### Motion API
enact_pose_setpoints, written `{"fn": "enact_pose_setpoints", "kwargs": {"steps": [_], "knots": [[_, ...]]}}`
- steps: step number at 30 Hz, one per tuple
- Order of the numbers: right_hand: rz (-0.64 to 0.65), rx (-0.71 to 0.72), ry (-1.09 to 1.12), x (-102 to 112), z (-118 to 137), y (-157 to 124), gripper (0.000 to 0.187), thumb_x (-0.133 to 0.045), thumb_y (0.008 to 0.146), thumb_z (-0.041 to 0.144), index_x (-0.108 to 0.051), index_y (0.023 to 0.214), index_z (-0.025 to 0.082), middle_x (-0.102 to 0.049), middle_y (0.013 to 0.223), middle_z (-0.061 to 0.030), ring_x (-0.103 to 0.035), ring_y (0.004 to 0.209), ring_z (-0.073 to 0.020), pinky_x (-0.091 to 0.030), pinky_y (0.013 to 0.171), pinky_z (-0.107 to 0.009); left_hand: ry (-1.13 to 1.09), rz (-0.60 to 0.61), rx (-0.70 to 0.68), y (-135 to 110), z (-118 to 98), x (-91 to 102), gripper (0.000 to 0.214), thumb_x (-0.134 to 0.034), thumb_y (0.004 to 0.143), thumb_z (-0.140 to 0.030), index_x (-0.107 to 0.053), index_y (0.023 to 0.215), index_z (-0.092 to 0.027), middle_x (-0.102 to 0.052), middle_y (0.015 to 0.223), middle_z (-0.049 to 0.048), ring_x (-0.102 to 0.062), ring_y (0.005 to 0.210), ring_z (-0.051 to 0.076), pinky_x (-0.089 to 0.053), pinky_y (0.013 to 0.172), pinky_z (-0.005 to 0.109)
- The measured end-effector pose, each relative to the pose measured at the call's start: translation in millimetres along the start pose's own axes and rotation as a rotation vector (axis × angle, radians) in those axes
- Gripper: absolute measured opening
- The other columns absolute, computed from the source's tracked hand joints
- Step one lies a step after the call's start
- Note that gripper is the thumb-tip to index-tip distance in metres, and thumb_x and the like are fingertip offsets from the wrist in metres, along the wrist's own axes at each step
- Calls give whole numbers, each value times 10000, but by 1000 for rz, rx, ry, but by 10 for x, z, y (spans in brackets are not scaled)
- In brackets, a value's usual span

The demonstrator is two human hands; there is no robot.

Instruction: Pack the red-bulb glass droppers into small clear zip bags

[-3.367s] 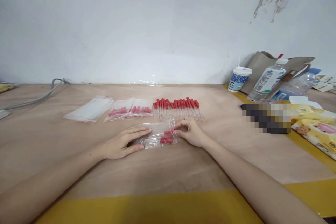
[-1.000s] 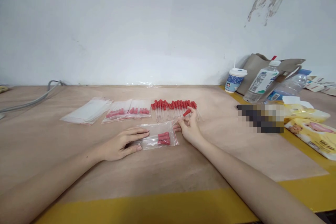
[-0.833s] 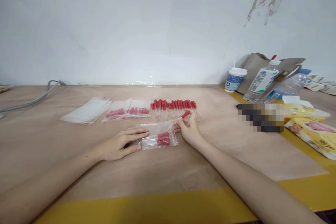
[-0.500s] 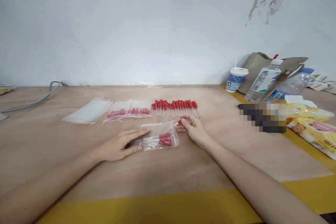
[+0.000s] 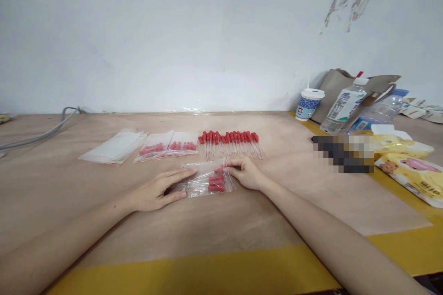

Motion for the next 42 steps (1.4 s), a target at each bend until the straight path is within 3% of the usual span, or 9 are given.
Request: {"fn": "enact_pose_setpoints", "kwargs": {"steps": [5, 11, 18, 21, 25, 28, 32, 37, 42], "knots": [[-204, -69, -29, -79, -29, 4, 175, -621, 715, 317, -675, 748, 154, -678, 743, -51, -604, 672, -158, -479, 648, -295, 3, 1, -8, 7, 5, -4, 523, -457, 893, -395, -297, 1375, -270, -392, 1379, 42, -375, 1255, 231, -324, 1035, 406], [-156, 91, -220, -28, -9, -12, 143, -552, 746, 196, -694, 760, 198, -670, 794, -45, -599, 764, -169, -455, 740, -322, 7, 13, -18, 9, 21, -17, 496, -450, 899, -385, -319, 1366, -278, -375, 1392, 34, -359, 1267, 228, -312, 1044, 410], [-72, 67, -271, 47, -4, -28, 220, -488, 790, 243, -698, 855, 238, -668, 826, -37, -590, 766, -173, -452, 730, -326, -7, 9, -16, 1, 31, -23, 488, -455, 898, -376, -328, 1361, -289, -368, 1397, 23, -355, 1271, 224, -311, 1047, 409], [-225, -47, -297, 274, -37, -19, 197, -534, 749, 308, -675, 835, 200, -670, 827, -49, -587, 734, -175, -451, 674, -304, -14, 10, -10, 0, 33, -23, 483, -458, 896, -377, -338, 1356, -290, -374, 1394, 21, -351, 1274, 222, -307, 1050, 409], [-542, -330, -580, 687, -154, 31, 191, -577, 693, 339, -635, 756, 168, -653, 737, -63, -565, 640, -173, -407, 579, -286, -38, 9, -2, 1, 37, -26, 482, -472, 889, -382, -353, 1347, -293, -371, 1396, 19, -353, 1273, 218, -303, 1054, 400], [-565, -464, -717, 822, -235, 122, 230, -572, 687, 387, -634, 743, 173, -652, 732, -73, -584, 670, -194, -389, 569, -286, -37, 8, -9, 0, 36, -30, 481, -467, 891, -377, -351, 1350, -288, -374, 1393, 26, -353, 1273, 219, -306, 1051, 401], [-546, -562, -782, 779, -269, 262, 233, -557, 668, 406, -643, 697, 191, -659, 727, -91, -604, 718, -232, -385, 569, -298, -9, 15, -3, -6, 30, -26, 484, -453, 898, -378, -336, 1357, -283, -372, 1394, 29, -353, 1272, 216, -307, 1050, 403], [-560, -662, -748, 774, -268, 356, 184, -543, 668, 335, -631, 598, 190, -633, 636, -111, -603, 681, -256, -382, 553, -318, -5, 19, -6, -12, 35, -24, 486, -454, 897, -375, -334, 1359, -280, -371, 1394, 30, -353, 1273, 215, -311, 1048, 402], [-585, -472, -392, 727, -177, 297, 231, -528, 717, 399, -554, 638, 184, -600, 615, -68, -546, 566, -169, -392, 520, -284, -22, 6, -20, -9, 40, -28, 480, -465, 893, -367, -348, 1351, -287, -382, 1388, 34, -363, 1266, 230, -314, 1042, 423]]}}
Point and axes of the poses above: each hand's wrist, its own y-axis towards the middle knuckle, its own x-axis out of the back of the hand, z = x × y, the point moved 1 cm from there along y, towards the middle knuckle
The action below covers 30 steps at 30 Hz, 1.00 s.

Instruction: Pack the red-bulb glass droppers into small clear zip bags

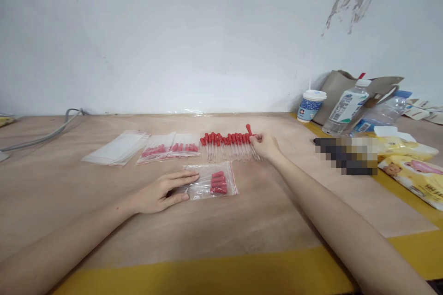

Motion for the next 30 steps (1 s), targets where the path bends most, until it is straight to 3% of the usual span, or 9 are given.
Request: {"fn": "enact_pose_setpoints", "kwargs": {"steps": [2, 4, 7, 9, 18, 23, 27, 30], "knots": [[34, 43, 288, -7, 52, -161, 281, -541, 713, 451, -522, 813, 189, -590, 658, -32, -500, 511, -122, -398, 495, -263, 4, 7, -7, 3, -3, 1, 480, -466, 891, -370, -351, 1350, -287, -384, 1386, 35, -365, 1265, 229, -310, 1044, 422], [37, 75, 561, -21, 104, -359, 474, -613, 658, 467, -427, 1006, 205, -555, 683, 13, -477, 490, -100, -409, 480, -253, 6, 15, -21, 5, -8, 2, 484, -471, 888, -371, -354, 1349, -283, -390, 1382, 37, -369, 1263, 225, -308, 1047, 417], [21, 67, 709, -60, 144, -616, 732, -671, 616, 415, -243, 1184, 240, -520, 717, 51, -491, 482, -91, -431, 477, -251, -2, 16, -38, 6, -10, 3, 488, -484, 881, -368, -363, 1346, -279, -397, 1377, 40, -372, 1260, 225, -305, 1049, 412], [33, 30, 725, -110, 145, -719, 770, -659, 634, 389, -181, 1222, 250, -522, 723, 52, -508, 470, -94, -442, 474, -256, -6, 16, -38, 5, -8, 2, 486, -486, 880, -364, -367, 1343, -279, -394, 1380, 37, -370, 1262, 224, -303, 1050, 413], [127, 19, 831, -378, 137, -866, 599, -601, 680, 474, -215, 1091, 268, -541, 701, 38, -604, 574, -158, -529, 623, -352, -20, 1, -55, 3, -10, 7, 482, -498, 876, -354, -378, 1337, -279, -402, 1374, 38, -381, 1253, 235, -317, 1040, 418], [144, 7, 883, -351, 135, -898, 578, -620, 660, 483, -244, 1049, 276, -552, 706, 37, -605, 585, -157, -521, 635, -350, -7, 17, -46, 3, -12, 8, 484, -483, 883, -359, -363, 1346, -283, -391, 1382, 33, -367, 1264, 231, -311, 1047, 410], [224, -53, 1006, -317, 107, -883, 430, -593, 695, 490, -326, 948, 267, -580, 761, 20, -628, 658, -157, -513, 697, -363, -4, 18, -26, -4, -14, 8, 534, -487, 880, -368, -308, 1373, -268, -360, 1401, 40, -340, 1280, 231, -300, 1055, 409], [292, -54, 916, -239, 67, -862, 326, -608, 710, 452, -439, 875, 229, -594, 857, -7, -607, 669, -120, -490, 653, -291, -2, 17, -21, -11, -20, 13, 548, -485, 881, -373, -286, 1381, -272, -341, 1412, 32, -319, 1292, 227, -291, 1062, 405]]}}
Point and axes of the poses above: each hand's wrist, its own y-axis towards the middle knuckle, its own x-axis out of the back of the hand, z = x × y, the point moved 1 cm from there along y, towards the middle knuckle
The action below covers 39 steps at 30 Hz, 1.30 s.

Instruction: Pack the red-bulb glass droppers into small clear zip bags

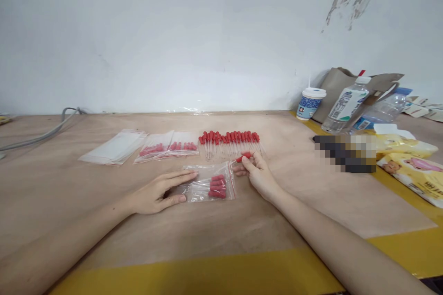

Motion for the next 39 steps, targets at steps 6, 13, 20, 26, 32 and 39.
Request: {"fn": "enact_pose_setpoints", "kwargs": {"steps": [6, 13, 20, 26, 32, 39], "knots": [[302, -96, -225, 135, 113, 1, 289, -688, 660, 377, -595, 850, 180, -592, 691, 18, -528, 607, -84, -423, 598, -230, 11, 4, -4, 0, -6, 6, 545, -472, 889, -372, -270, 1386, -276, -331, 1417, 35, -307, 1298, 237, -287, 1060, 422], [416, -62, -428, 13, 61, 88, 375, -684, 647, 411, -662, 931, 166, -432, 440, 87, -311, 379, -33, -230, 385, -186, 15, 20, 12, 15, -24, 17, 538, -470, 888, -366, -278, 1383, -275, -343, 1411, 23, -301, 1301, 219, -280, 1066, 402], [166, -101, -318, -91, -2, 118, 347, -753, 543, 371, -653, 788, 146, -560, 505, 42, -397, 382, -44, -318, 372, -195, 8, 9, 7, 19, -21, 11, 523, -468, 889, -350, -287, 1377, -294, -335, 1415, 26, -316, 1293, 223, -285, 1060, 412], [53, -47, -350, -65, -120, 179, 344, -785, 479, 293, -515, 658, 177, -583, 537, 28, -493, 430, -84, -386, 387, -206, -7, 8, 7, 31, -25, 19, 524, -475, 886, -340, -294, 1375, -293, -354, 1405, 25, -322, 1289, 226, -287, 1058, 413], [86, 161, -508, -117, -160, 161, 175, -693, 618, 296, -615, 700, 162, -653, 670, -37, -586, 600, -148, -474, 565, -278, -14, -6, 1, 27, -17, 11, 526, -493, 876, -333, -311, 1369, -297, -356, 1403, 27, -341, 1275, 243, -297, 1049, 428], [321, 296, -675, -148, -14, 81, 162, -508, 774, 245, -662, 757, 197, -653, 766, -36, -594, 748, -162, -471, 691, -295, -4, -1, -5, 24, -2, -1, 507, -477, 883, -342, -324, 1363, -290, -339, 1412, 30, -337, 1280, 229, -299, 1051, 412]]}}
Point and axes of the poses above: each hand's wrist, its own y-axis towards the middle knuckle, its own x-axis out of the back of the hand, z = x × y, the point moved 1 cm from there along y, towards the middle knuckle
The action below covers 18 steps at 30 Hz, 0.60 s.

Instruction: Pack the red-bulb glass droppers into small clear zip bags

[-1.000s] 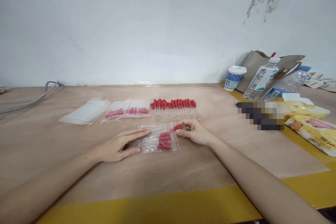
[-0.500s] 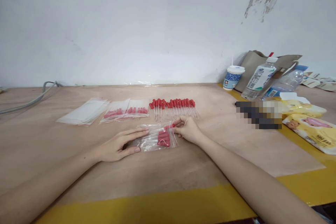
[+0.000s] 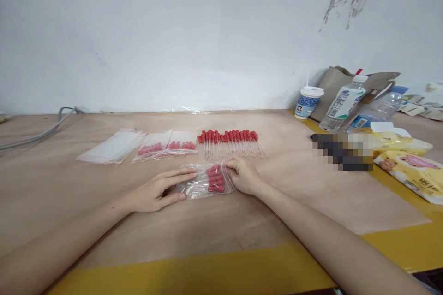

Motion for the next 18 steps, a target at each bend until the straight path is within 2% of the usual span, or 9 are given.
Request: {"fn": "enact_pose_setpoints", "kwargs": {"steps": [2, 4, 6, 7, 10, 12, 15, 18], "knots": [[25, -165, 135, 37, 24, 0, 178, -488, 795, 300, -626, 797, 188, -611, 622, -10, -565, 572, -124, -455, 536, -239, -1, -2, -4, 0, 3, 0, 501, -477, 883, -340, -331, 1360, -292, -336, 1414, 28, -335, 1282, 228, -295, 1054, 411], [-37, -379, 264, 75, 46, -6, 231, -459, 816, 381, -575, 848, 184, -546, 516, 29, -456, 379, -82, -348, 364, -190, -1, -2, -4, 1, 4, -1, 500, -481, 882, -337, -333, 1358, -298, -338, 1413, 27, -339, 1279, 231, -300, 1050, 417], [-70, -524, 343, 95, 73, -19, 292, -468, 807, 459, -543, 868, 183, -526, 502, 46, -363, 295, -57, -224, 283, -177, -3, -1, -3, 3, 3, -3, 500, -486, 880, -336, -336, 1356, -302, -343, 1410, 28, -345, 1275, 233, -303, 1046, 424], [-32, -550, 357, 93, 88, -25, 315, -498, 787, 485, -546, 849, 179, -519, 494, 48, -342, 283, -47, -190, 274, -176, -5, -1, -3, 3, 2, -4, 496, -487, 880, -334, -342, 1353, -303, -345, 1408, 30, -347, 1273, 233, -303, 1046, 425], [136, -515, 338, 51, 125, -49, 330, -641, 684, 474, -560, 690, 155, -447, 413, 67, -310, 299, -27, -176, 294, -165, -21, -2, -7, 6, -5, -2, 480, -482, 882, -330, -357, 1345, -302, -346, 1408, 31, -343, 1277, 228, -294, 1050, 423], [166, -459, 358, 18, 145, -65, 329, -688, 644, 447, -549, 634, 149, -443, 405, 68, -332, 328, -25, -222, 321, -159, -46, -7, -1, 9, -8, 10, 476, -494, 876, -337, -374, 1336, -302, -350, 1405, 31, -344, 1276, 227, -289, 1052, 423], [167, -433, 521, 7, 186, -82, 310, -680, 661, 435, -581, 734, 151, -554, 520, 33, -452, 404, -53, -333, 375, -173, -115, -32, 34, 19, -5, 39, 476, -533, 852, -351, -416, 1309, -292, -388, 1380, 39, -371, 1255, 230, -299, 1042, 416], [156, -428, 707, 71, 239, -63, 293, -666, 684, 404, -598, 829, 159, -627, 627, -5, -554, 484, -95, -412, 422, -202, -190, -135, 84, 28, 18, 56, 448, -553, 836, -356, -464, 1267, -270, -473, 1289, 57, -443, 1173, 238, -365, 977, 405]]}}
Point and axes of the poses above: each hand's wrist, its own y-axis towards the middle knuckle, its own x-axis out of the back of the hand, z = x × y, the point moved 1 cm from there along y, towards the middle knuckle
